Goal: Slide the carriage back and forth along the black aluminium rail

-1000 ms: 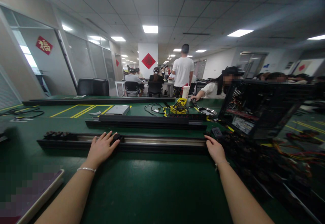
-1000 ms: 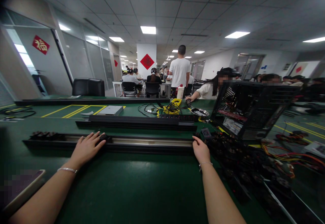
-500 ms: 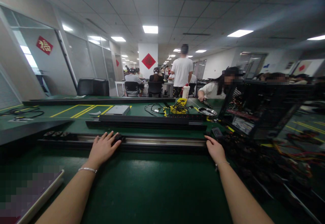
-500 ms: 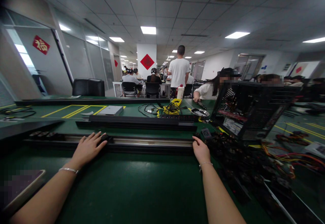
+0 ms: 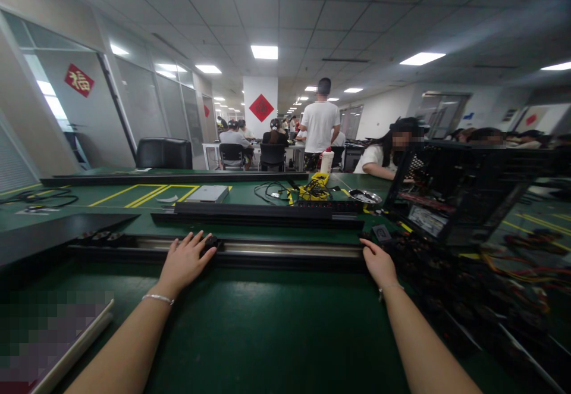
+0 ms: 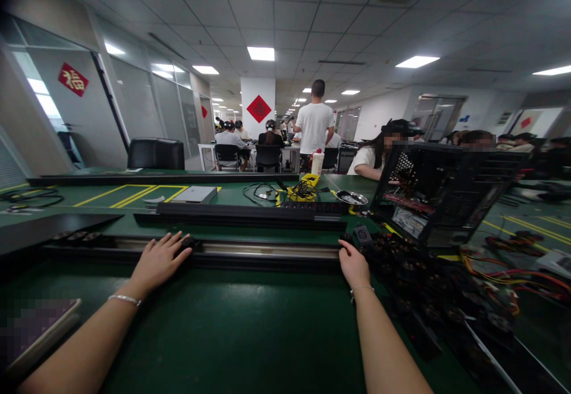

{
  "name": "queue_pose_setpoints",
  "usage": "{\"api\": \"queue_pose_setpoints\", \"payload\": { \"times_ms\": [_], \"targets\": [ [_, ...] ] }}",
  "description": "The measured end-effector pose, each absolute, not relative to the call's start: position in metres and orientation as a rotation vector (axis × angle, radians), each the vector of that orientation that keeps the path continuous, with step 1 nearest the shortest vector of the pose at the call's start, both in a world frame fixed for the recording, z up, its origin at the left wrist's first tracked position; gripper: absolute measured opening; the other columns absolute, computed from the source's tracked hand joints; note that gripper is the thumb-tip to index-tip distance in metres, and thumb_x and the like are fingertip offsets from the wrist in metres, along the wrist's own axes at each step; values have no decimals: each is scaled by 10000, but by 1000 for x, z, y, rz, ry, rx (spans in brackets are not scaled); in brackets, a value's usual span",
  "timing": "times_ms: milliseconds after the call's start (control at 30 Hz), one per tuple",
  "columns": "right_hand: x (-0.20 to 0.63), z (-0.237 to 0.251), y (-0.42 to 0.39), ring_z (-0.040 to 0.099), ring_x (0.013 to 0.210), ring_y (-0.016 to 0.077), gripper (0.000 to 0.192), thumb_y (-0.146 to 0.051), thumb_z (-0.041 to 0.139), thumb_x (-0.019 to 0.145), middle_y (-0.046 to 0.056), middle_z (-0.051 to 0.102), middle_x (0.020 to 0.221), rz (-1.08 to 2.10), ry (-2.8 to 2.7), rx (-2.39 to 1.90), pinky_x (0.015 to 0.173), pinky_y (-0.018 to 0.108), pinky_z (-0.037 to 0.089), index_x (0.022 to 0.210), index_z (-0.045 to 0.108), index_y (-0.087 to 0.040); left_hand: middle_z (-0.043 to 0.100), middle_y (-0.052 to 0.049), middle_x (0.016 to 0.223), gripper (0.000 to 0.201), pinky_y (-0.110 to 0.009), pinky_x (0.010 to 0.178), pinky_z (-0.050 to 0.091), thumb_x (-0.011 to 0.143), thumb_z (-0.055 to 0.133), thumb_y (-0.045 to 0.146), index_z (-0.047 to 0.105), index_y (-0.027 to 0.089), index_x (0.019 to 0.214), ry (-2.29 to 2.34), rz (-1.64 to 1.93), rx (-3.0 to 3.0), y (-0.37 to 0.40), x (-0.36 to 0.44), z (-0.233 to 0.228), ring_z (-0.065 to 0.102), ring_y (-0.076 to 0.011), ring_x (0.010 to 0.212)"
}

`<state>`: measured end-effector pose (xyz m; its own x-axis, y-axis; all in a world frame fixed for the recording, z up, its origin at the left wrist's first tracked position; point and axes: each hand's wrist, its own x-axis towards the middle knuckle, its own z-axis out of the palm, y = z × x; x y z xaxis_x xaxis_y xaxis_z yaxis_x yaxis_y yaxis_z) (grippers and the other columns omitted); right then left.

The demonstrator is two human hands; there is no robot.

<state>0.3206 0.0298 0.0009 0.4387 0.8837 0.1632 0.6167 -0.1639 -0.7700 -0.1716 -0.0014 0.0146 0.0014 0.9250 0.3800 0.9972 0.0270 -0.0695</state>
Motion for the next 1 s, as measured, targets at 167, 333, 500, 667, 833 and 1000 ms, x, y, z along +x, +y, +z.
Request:
{"api": "queue_pose_setpoints", "payload": {
  "times_ms": [167,333,500,667,833,1000],
  "targets": [
    [320,2,29,516,512,133,500,-354,395,737,27,672,721,410,-1279,-1861,534,254,367,1154,632,-210,436,-57,1394,543,-493,1033,257,858,321,506,452,242,1314,-1986,-318,-1969,-1,-170,14,348,-290,1297],
    [319,2,30,525,536,140,497,-337,388,744,25,664,696,393,-1291,-1882,561,255,373,1158,630,-205,430,-54,1397,565,-489,1034,262,859,300,528,453,230,1314,-1961,-320,-1988,0,-166,13,350,-294,1295],
    [319,3,29,529,560,145,490,-331,391,748,32,661,688,385,-1292,-1873,579,255,376,1151,635,-196,446,-55,1386,566,-486,1033,266,857,301,534,459,234,1309,-1951,-335,-1987,1,-166,12,355,-290,1293],
    [319,5,28,503,509,138,492,-346,383,752,16,656,684,410,-1279,-1903,543,260,364,1161,626,-222,450,-53,1384,559,-489,1030,267,863,290,527,465,232,1304,-1943,-334,-1989,0,-165,13,352,-295,1293],
    [320,3,30,521,537,137,496,-340,398,739,24,663,699,401,-1277,-1883,555,254,370,1157,630,-207,462,-44,1376,554,-481,1025,273,861,285,534,462,255,1306,-1941,-348,-2015,-1,-160,15,353,-297,1290],
    [322,1,31,535,563,143,494,-349,400,740,30,669,720,393,-1286,-1875,568,255,378,1152,634,-209,452,-36,1384,556,-466,1022,282,848,311,547,456,273,1309,-1948,-364,-2044,-1,-158,15,340,-290,1299]
  ]
}}
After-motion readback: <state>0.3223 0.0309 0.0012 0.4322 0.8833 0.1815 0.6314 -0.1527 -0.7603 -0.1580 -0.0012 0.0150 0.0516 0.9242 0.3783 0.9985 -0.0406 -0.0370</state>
